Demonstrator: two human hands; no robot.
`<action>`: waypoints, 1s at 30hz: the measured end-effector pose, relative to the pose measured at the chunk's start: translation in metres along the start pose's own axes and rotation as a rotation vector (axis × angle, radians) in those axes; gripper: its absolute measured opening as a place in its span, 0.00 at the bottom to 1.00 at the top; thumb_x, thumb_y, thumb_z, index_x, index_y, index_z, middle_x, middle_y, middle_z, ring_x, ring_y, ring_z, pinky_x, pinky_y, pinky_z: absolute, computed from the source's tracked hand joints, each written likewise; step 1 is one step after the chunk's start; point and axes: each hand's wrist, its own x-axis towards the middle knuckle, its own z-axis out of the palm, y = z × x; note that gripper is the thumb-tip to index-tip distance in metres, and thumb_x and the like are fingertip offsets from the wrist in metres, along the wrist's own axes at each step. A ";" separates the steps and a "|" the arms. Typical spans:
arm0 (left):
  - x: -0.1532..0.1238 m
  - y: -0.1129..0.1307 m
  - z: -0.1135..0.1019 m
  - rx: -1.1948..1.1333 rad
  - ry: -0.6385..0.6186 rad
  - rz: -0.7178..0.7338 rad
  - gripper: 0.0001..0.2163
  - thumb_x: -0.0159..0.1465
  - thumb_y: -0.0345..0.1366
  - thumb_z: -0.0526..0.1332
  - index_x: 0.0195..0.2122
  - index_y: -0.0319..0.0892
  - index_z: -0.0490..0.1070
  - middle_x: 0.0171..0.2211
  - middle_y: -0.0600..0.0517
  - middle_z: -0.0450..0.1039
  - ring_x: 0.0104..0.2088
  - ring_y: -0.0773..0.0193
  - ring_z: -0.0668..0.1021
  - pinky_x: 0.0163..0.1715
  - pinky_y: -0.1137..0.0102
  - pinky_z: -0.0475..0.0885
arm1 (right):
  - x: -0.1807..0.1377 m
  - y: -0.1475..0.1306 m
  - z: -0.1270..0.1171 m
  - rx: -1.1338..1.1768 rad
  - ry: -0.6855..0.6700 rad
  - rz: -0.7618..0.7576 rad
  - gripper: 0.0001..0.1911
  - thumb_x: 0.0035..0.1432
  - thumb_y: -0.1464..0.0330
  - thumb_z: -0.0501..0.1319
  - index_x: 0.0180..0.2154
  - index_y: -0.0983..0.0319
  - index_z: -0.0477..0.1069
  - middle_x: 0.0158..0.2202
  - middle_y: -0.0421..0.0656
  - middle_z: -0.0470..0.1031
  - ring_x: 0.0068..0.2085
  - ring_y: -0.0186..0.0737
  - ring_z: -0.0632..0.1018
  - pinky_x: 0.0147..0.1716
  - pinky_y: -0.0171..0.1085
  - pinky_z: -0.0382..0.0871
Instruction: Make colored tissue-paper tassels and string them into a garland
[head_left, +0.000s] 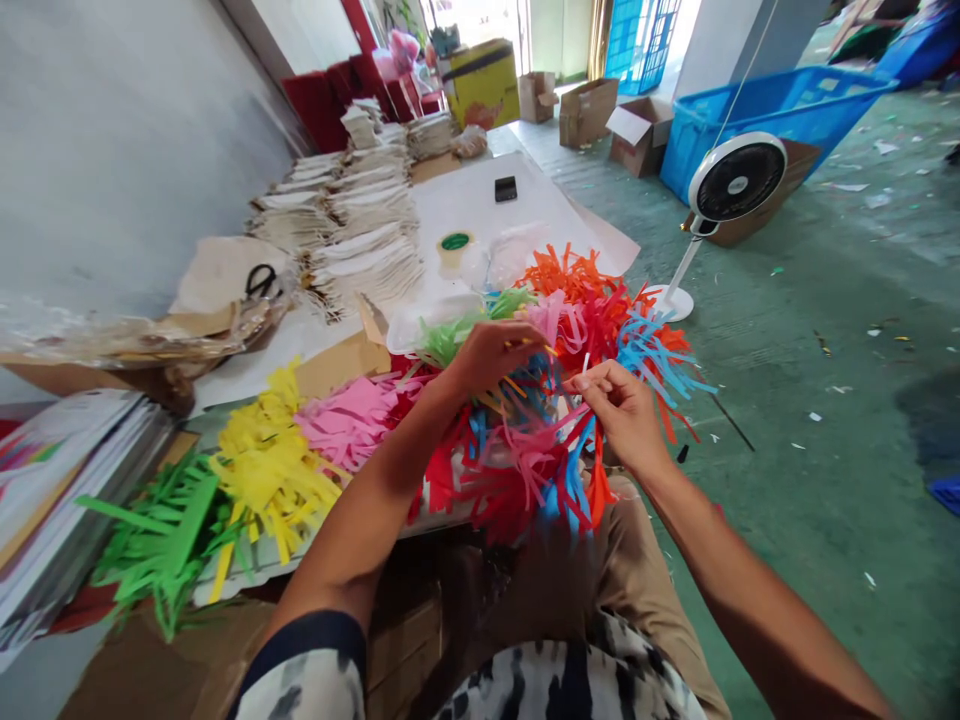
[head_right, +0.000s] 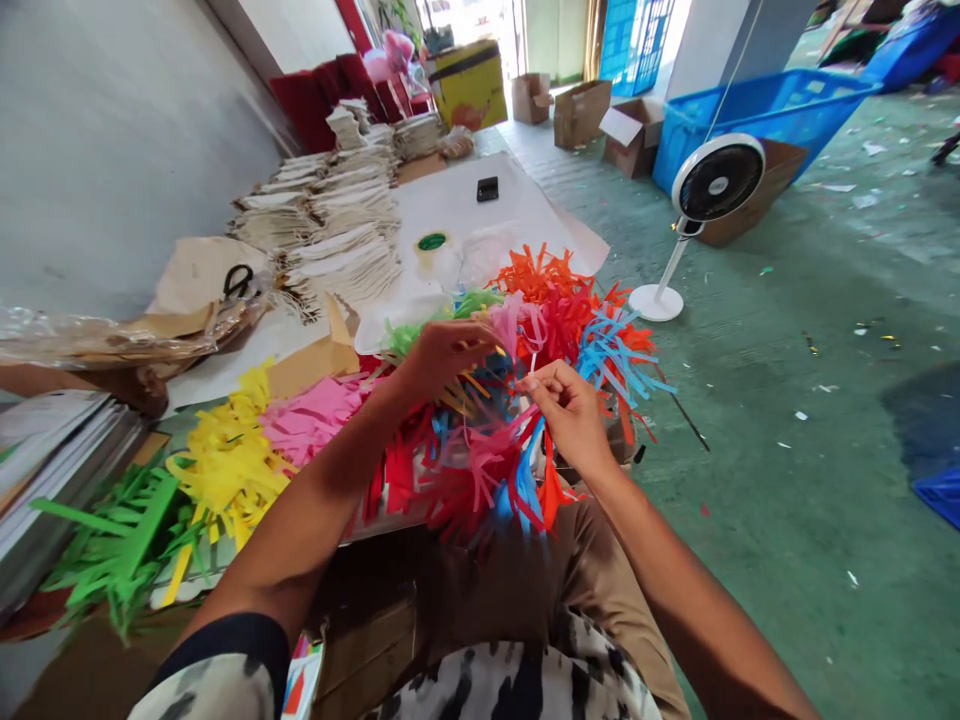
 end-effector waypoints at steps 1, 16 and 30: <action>0.003 -0.001 -0.006 -0.176 0.083 -0.047 0.09 0.70 0.42 0.65 0.41 0.43 0.81 0.36 0.50 0.82 0.30 0.68 0.80 0.32 0.72 0.75 | 0.001 0.001 0.001 -0.004 0.000 -0.006 0.18 0.61 0.49 0.70 0.33 0.56 0.76 0.29 0.40 0.76 0.31 0.39 0.71 0.31 0.38 0.64; 0.019 0.020 -0.054 -0.660 0.323 -0.169 0.11 0.63 0.47 0.71 0.38 0.46 0.78 0.37 0.50 0.77 0.23 0.73 0.70 0.18 0.74 0.62 | -0.002 0.000 -0.005 -0.040 0.031 -0.048 0.17 0.61 0.49 0.70 0.33 0.56 0.77 0.38 0.43 0.80 0.39 0.43 0.77 0.34 0.38 0.68; 0.019 0.044 -0.017 -0.704 0.140 -0.231 0.11 0.65 0.44 0.68 0.44 0.48 0.72 0.38 0.51 0.80 0.27 0.69 0.76 0.23 0.71 0.74 | 0.005 0.005 0.006 -0.050 -0.089 -0.015 0.19 0.62 0.49 0.68 0.33 0.57 0.75 0.46 0.46 0.81 0.41 0.44 0.78 0.34 0.38 0.67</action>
